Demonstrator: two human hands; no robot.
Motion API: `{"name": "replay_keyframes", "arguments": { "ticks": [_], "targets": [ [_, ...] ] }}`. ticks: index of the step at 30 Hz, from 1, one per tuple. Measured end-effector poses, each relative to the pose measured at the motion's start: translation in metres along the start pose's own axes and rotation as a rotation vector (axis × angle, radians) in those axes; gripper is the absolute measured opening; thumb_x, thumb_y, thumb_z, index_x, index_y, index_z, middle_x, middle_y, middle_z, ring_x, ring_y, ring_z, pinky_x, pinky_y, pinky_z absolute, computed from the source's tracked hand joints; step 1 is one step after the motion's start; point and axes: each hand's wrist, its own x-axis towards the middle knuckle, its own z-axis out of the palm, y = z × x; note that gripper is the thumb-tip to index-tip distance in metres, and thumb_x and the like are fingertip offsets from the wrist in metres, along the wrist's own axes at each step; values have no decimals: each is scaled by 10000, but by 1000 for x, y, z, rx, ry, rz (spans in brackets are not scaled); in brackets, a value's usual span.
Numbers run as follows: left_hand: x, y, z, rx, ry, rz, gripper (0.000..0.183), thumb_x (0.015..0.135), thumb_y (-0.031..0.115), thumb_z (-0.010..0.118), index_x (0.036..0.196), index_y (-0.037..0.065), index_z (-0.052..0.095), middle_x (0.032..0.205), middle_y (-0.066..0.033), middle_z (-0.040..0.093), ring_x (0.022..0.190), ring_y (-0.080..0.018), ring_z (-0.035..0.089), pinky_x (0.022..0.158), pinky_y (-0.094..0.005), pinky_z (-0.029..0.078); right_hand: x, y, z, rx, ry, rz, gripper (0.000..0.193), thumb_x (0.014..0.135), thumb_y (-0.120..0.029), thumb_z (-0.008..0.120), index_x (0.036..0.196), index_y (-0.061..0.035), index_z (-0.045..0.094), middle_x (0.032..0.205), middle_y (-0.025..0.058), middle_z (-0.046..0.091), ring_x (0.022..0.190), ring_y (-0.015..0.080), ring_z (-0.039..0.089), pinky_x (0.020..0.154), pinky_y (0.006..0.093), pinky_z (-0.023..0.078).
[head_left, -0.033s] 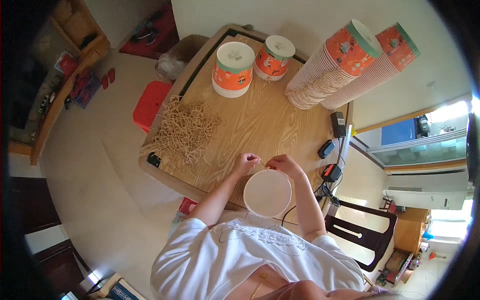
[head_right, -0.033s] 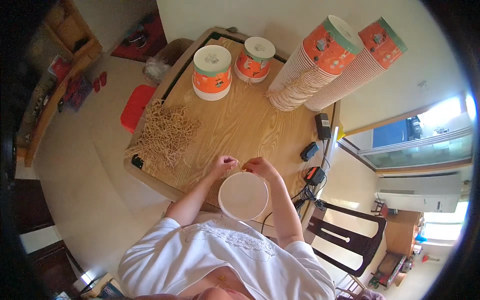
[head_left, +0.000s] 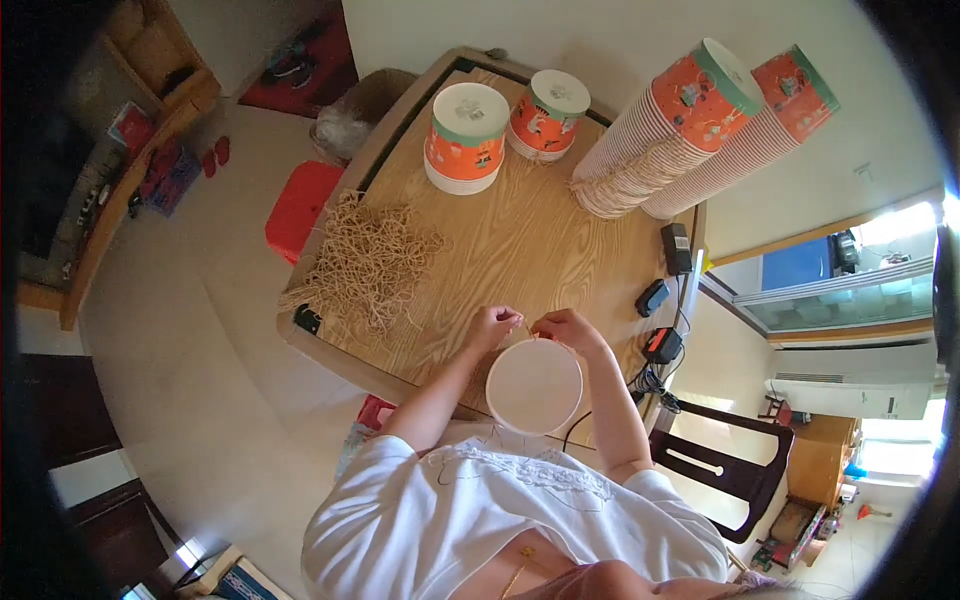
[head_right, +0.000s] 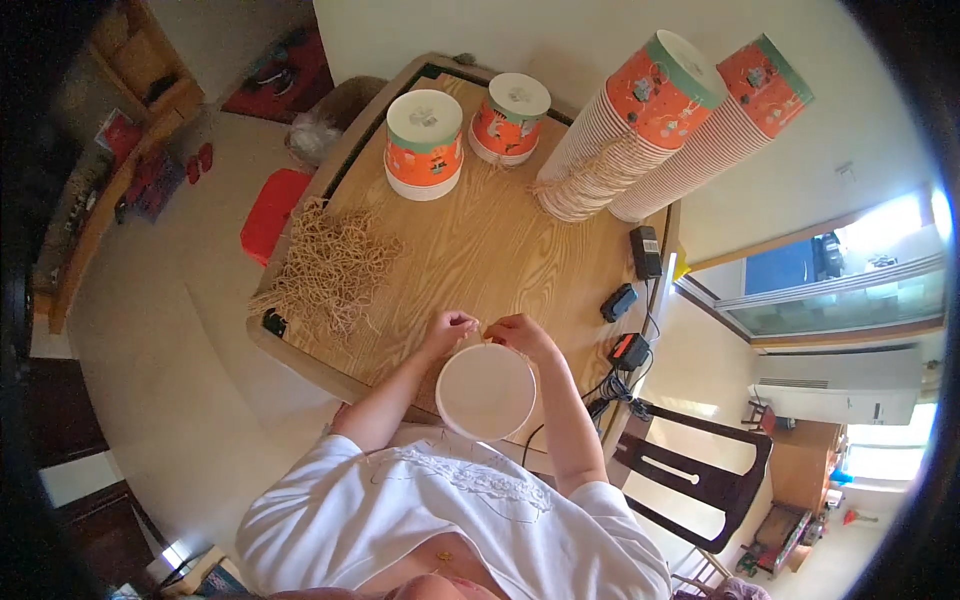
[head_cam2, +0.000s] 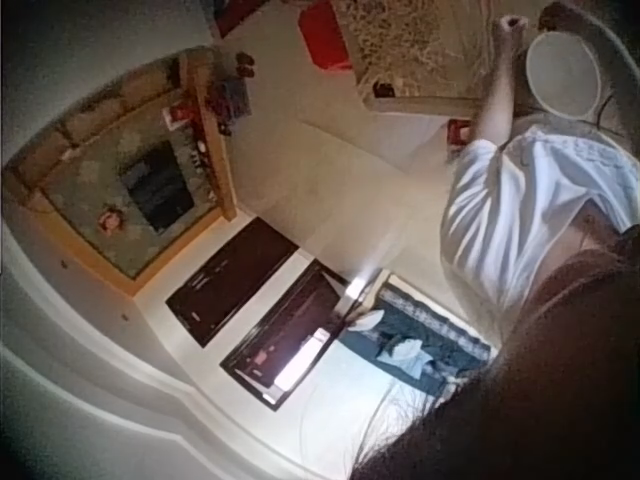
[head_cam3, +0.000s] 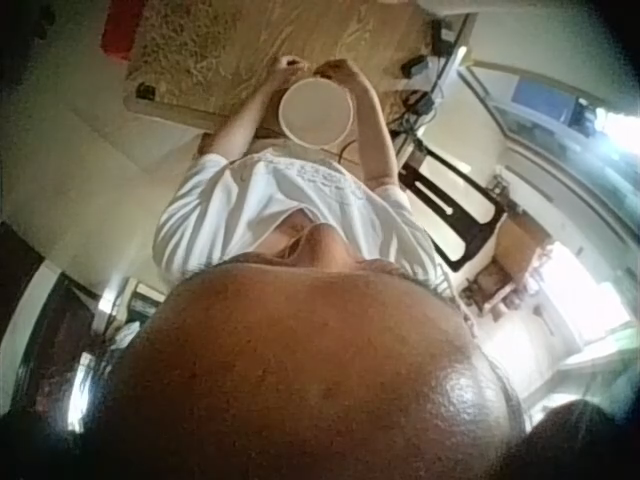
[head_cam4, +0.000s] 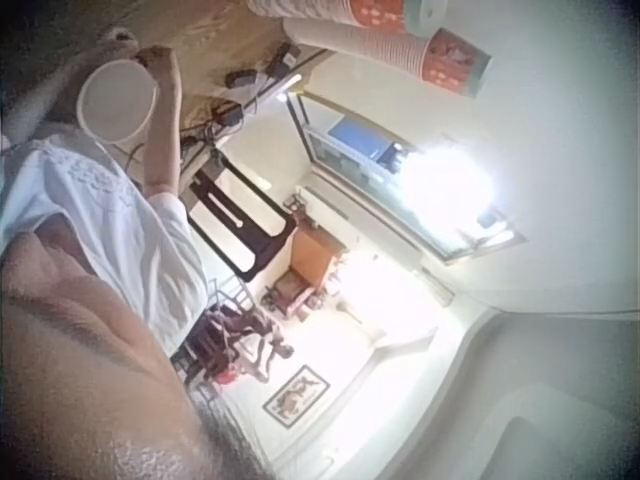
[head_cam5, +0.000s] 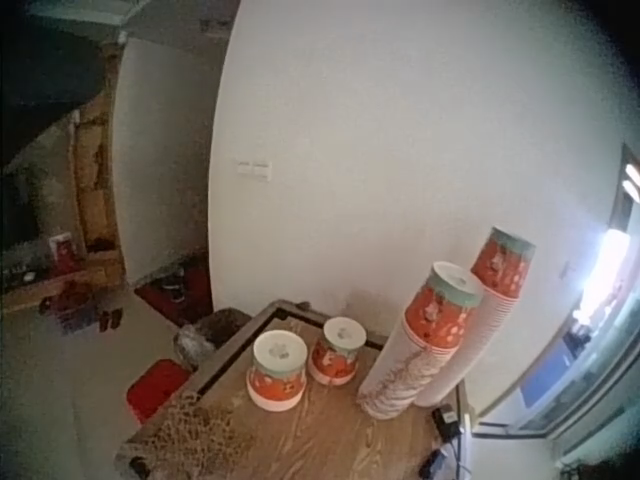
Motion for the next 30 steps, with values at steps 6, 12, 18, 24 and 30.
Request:
{"name": "replay_keyframes", "arguments": {
  "ticks": [6, 12, 18, 24, 30],
  "targets": [
    [4, 13, 22, 139, 79, 52, 149, 780, 150, 626, 856, 27, 662, 724, -31, 644, 614, -81, 563, 581, -242, 462, 13, 19, 5, 187, 111, 167, 228, 821, -248, 591, 744, -39, 638, 591, -17, 540, 514, 62, 480, 447, 223, 372],
    [5, 19, 23, 188, 101, 97, 137, 750, 159, 657, 821, 42, 672, 743, -81, 663, 658, -130, 626, 604, -279, 493, 14, 17, 9, 513, 36, 205, 219, 808, -250, 625, 724, -48, 618, 582, -34, 516, 467, 49, 448, 382, 219, 330],
    [6, 32, 21, 221, 70, 37, 142, 750, 188, 669, 811, 60, 670, 705, -44, 654, 630, -99, 597, 582, -267, 475, 8, 18, 2, 471, 19, 241, 190, 814, -222, 613, 744, -46, 613, 616, -19, 540, 499, 55, 478, 422, 212, 374],
    [12, 23, 21, 258, 83, 68, 118, 754, 171, 662, 785, 58, 664, 697, -45, 650, 612, -106, 593, 573, -268, 472, 14, 21, -4, 523, 5, 247, 233, 829, -258, 599, 782, -31, 620, 634, -12, 554, 526, 63, 502, 452, 210, 400],
    [7, 34, 24, 341, 119, 15, 124, 749, 173, 664, 793, 57, 662, 702, -59, 651, 615, -116, 603, 568, -268, 473, 12, 24, 2, 519, 15, 195, 260, 824, -287, 609, 792, -29, 622, 635, -10, 555, 513, 66, 494, 443, 208, 394]
  ]
}}
